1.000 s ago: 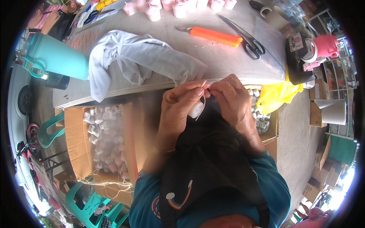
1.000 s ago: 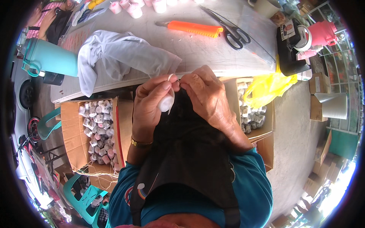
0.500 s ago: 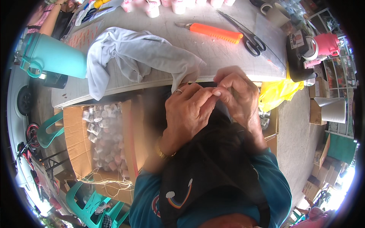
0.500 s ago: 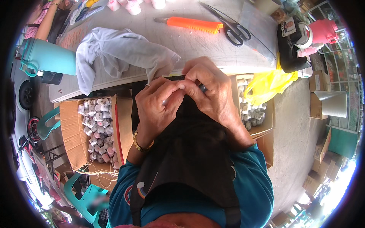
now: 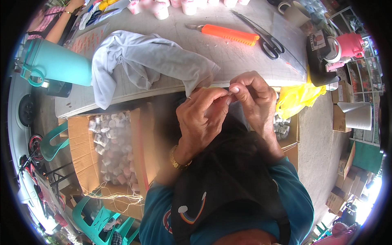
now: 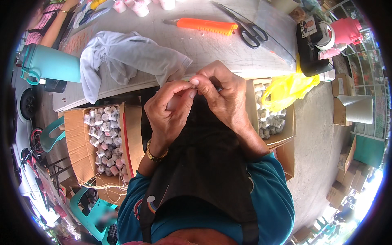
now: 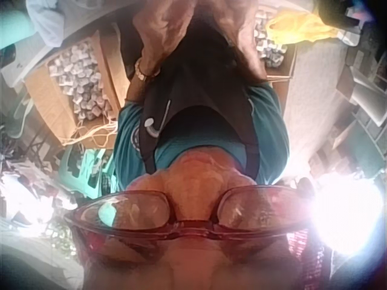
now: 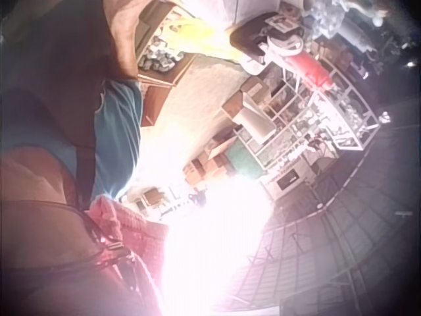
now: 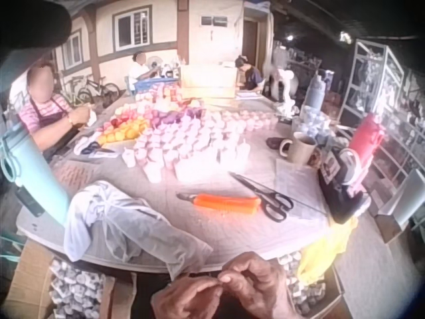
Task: The person assembles small cylindrical candles by inserting wicks into the base, trimming the wicks with scissors, and placing the finished candles into a cardboard box. The person repeats this process for multiple candles.
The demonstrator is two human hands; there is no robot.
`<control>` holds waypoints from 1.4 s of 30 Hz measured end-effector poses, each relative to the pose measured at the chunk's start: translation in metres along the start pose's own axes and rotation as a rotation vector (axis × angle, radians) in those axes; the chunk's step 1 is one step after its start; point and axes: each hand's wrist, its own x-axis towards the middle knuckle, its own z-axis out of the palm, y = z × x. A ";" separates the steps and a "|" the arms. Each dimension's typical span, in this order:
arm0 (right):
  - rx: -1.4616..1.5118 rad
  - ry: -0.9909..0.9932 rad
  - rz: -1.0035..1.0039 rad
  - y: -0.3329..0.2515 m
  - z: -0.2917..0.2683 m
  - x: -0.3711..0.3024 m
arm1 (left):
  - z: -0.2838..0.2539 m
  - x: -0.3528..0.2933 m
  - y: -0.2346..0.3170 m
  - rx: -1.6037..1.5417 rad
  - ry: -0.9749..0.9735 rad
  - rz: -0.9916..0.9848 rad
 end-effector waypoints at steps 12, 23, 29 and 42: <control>0.241 -0.020 0.021 -0.002 0.005 -0.005 | -0.004 0.003 0.003 -0.110 0.021 -0.101; -0.314 -0.116 -0.376 -0.006 -0.001 -0.001 | -0.011 0.002 0.008 -0.136 0.024 -0.149; -0.455 -0.057 -0.452 -0.005 0.003 0.001 | -0.007 -0.001 0.003 -0.125 0.051 -0.093; -0.654 -0.051 -0.518 -0.002 0.002 0.007 | -0.003 0.006 -0.009 0.453 0.117 0.393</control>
